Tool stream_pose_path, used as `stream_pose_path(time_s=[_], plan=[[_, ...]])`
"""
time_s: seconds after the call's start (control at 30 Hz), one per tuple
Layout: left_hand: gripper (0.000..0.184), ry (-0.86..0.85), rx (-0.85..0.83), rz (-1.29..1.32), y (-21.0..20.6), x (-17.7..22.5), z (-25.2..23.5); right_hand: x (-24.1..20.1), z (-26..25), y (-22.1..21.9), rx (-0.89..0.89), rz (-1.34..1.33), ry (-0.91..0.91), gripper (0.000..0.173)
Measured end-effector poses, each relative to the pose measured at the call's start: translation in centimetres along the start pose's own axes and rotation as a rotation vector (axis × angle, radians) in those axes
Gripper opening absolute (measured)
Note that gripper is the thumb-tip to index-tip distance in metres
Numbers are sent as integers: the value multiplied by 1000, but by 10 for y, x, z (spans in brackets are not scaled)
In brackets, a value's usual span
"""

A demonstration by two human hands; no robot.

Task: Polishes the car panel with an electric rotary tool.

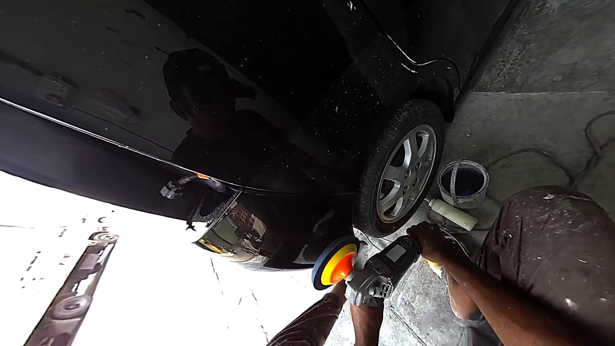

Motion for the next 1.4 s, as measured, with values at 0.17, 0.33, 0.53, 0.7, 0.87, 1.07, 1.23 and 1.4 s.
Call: stream_pose_path(time_s=[0.17,0.33,0.53,0.7,0.87,1.07,1.23,1.4], plan=[[38,-8,42,-11,6,5,5,-3,-3,-2,20,15,31,57],[45,-19,30,-97,25,10,-4,-11,4,16,80,-96,60,54],[39,-24,36,0,5,0,8,-7,4,3,48,14,45,52],[40,-40,45,11,16,8,8,-9,5,2,-13,23,52,57],[51,61,-74,-162,50,39,-17,-6,5,22,65,-133,86,59],[41,105,-260,-356,88,99,-60,7,16,56,261,-361,128,49],[45,91,-231,-343,89,95,-61,2,22,69,240,-349,122,44],[56,125,-191,-189,66,64,-36,1,13,48,16,-152,37,49]])
Point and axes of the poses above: each hand's wrist, its own z-axis away from the middle knuckle, its own y-axis out of the back of the hand, x = y × z, the point moved 6 cm from there along -z, towards the middle knuckle, and after that the axes turned 14 degrees about -y, right-handed, at the moved point
